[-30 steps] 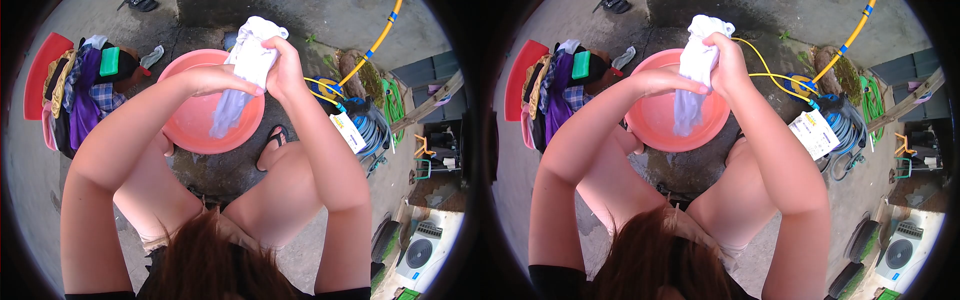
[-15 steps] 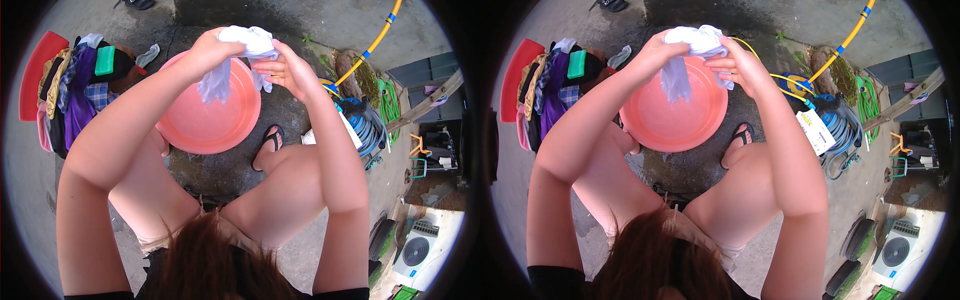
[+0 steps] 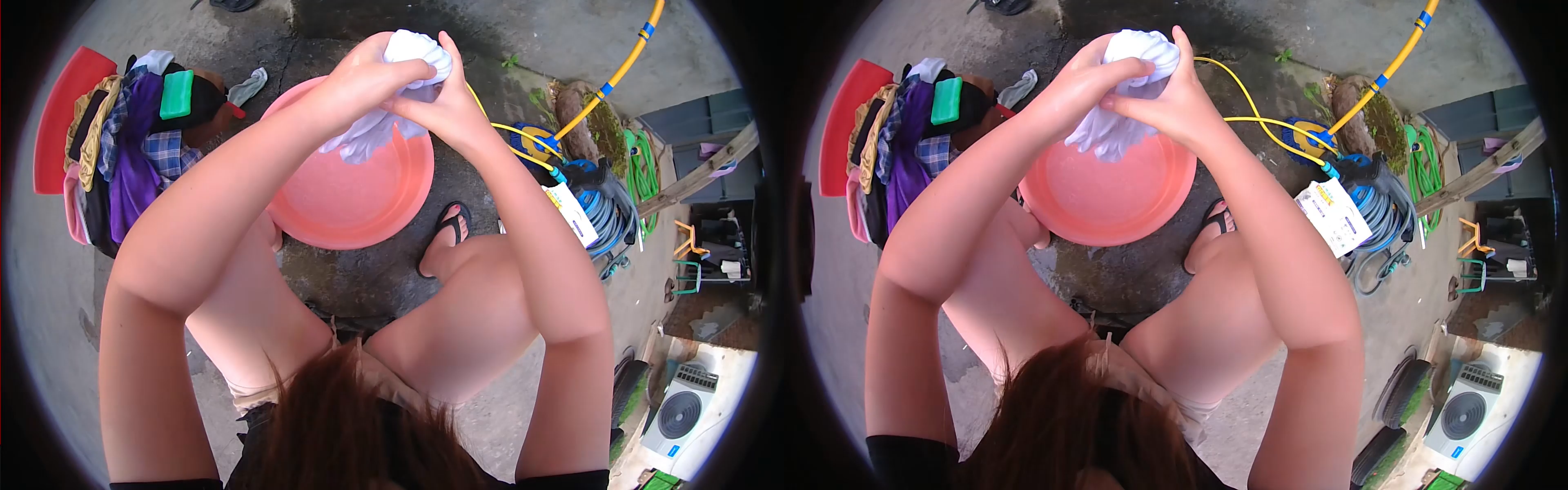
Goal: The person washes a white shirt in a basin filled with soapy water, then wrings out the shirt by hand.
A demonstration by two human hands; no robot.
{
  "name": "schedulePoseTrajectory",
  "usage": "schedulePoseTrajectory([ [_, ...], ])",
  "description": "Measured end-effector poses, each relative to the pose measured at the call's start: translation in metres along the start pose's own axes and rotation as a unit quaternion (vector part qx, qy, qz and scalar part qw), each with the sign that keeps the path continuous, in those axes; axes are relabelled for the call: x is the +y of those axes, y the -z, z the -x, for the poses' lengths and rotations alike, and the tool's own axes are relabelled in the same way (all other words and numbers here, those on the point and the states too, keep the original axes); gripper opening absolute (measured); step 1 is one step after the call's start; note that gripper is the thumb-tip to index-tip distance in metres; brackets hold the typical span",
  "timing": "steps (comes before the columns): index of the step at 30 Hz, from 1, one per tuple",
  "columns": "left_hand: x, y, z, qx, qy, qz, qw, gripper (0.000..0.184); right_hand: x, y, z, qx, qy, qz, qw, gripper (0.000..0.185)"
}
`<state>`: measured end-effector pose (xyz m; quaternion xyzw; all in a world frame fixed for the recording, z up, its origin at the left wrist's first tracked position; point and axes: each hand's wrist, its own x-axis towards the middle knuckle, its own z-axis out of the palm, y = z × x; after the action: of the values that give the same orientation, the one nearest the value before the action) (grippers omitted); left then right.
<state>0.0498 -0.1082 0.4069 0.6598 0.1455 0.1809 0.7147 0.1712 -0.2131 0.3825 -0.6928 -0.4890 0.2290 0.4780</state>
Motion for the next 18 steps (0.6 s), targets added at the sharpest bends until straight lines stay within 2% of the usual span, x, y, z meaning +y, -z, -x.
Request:
schedulePoseTrajectory([
  [1, 0.000, -0.002, 0.002, -0.005, -0.019, -0.025, 1.000, 0.049, -0.007, 0.001, -0.001, 0.013, -0.020, -0.015, 1.000, 0.116],
  [2, 0.001, -0.006, 0.006, -0.009, -0.037, -0.050, 0.998, 0.048, -0.007, 0.001, -0.003, 0.040, -0.012, -0.017, 0.999, 0.107],
  [5, 0.011, 0.007, 0.012, -0.071, -0.062, -0.111, 0.989, 0.044, -0.001, 0.018, -0.008, 0.025, 0.016, -0.015, 0.999, 0.104],
  [7, 0.014, 0.021, 0.004, -0.109, -0.092, -0.137, 0.980, 0.045, -0.003, 0.019, -0.006, 0.028, 0.025, -0.020, 0.999, 0.088],
  [8, -0.005, 0.035, -0.010, -0.132, -0.052, -0.056, 0.988, 0.044, -0.007, 0.019, -0.005, 0.025, 0.026, -0.018, 0.999, 0.084],
  [9, 0.004, 0.032, -0.010, -0.137, -0.005, 0.020, 0.990, 0.041, -0.010, 0.019, -0.004, 0.022, 0.027, -0.016, 0.999, 0.080],
  [11, 0.004, 0.038, -0.014, -0.108, 0.028, 0.105, 0.988, 0.042, -0.012, 0.018, -0.003, 0.014, 0.034, -0.021, 0.999, 0.080],
  [15, 0.011, 0.054, -0.018, -0.118, 0.095, 0.154, 0.976, 0.044, -0.016, 0.028, 0.002, 0.007, 0.050, -0.046, 0.998, 0.073],
  [16, 0.012, 0.058, -0.019, -0.164, 0.073, 0.134, 0.975, 0.047, -0.015, 0.030, 0.002, 0.018, 0.048, -0.062, 0.997, 0.070],
  [18, 0.009, 0.050, -0.016, -0.155, 0.038, 0.001, 0.987, 0.055, -0.015, 0.033, 0.001, 0.039, 0.043, -0.093, 0.994, 0.063],
])
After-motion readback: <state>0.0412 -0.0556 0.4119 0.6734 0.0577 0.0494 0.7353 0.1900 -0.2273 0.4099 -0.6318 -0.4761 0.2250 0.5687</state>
